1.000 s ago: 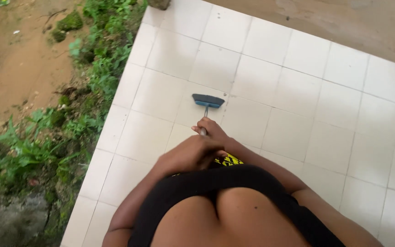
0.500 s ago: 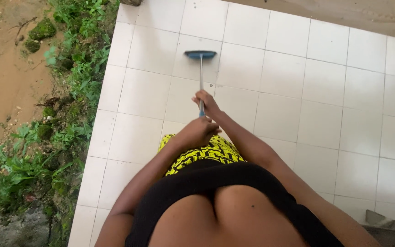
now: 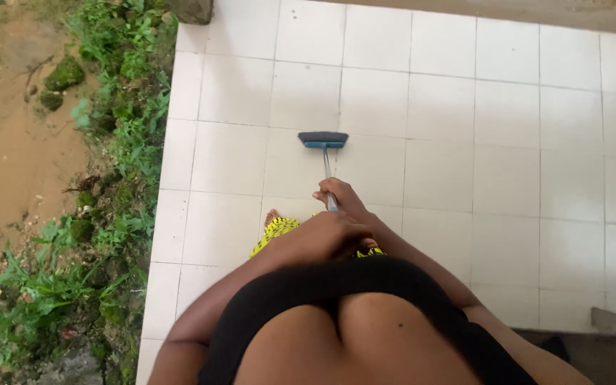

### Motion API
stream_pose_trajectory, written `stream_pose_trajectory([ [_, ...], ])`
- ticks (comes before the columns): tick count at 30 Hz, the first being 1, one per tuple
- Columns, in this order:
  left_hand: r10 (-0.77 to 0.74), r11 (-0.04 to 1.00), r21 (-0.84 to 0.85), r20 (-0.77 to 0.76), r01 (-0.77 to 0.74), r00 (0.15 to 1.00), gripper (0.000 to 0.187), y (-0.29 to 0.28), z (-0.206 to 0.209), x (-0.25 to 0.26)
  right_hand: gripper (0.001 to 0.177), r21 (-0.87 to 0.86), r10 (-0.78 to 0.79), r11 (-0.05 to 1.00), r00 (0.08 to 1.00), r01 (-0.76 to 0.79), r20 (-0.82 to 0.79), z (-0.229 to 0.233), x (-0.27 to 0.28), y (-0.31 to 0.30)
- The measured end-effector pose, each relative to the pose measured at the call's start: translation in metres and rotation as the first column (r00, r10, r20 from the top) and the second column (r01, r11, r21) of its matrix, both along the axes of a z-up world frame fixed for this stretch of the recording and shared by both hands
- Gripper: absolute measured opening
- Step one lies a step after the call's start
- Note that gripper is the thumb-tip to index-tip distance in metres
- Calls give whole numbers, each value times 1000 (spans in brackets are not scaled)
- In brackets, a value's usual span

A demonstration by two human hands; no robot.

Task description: Sweeping the tiled floor with a floor squeegee.

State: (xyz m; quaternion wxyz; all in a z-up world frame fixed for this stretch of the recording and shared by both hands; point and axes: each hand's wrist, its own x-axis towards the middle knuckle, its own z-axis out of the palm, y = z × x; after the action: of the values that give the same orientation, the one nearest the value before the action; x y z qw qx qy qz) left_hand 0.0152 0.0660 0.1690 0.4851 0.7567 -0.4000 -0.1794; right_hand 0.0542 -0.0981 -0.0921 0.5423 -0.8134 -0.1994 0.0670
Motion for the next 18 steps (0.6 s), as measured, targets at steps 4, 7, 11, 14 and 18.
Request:
stream_pose_trajectory([
  [4,-119,993,-23,-16,118,993,25,-6,-20,16,21,-55,-84,995,996,86,41,4,7,3],
  [7,-106,986,-136,-50,99,993,16,-10,-32,29,27,179,-137,982,894,65,426,-21,27,6],
  [11,-27,991,130,-87,38,996,11,-17,-86,51,22,-3,-235,972,970,236,-64,-63,66,0],
  [14,-24,991,128,-42,29,999,7,-22,-159,61,23,5,-163,987,987,163,-1,-122,99,-12],
  [18,20,981,188,130,-45,991,14,-28,-202,63,13,30,-54,998,998,54,10,-191,136,-23],
])
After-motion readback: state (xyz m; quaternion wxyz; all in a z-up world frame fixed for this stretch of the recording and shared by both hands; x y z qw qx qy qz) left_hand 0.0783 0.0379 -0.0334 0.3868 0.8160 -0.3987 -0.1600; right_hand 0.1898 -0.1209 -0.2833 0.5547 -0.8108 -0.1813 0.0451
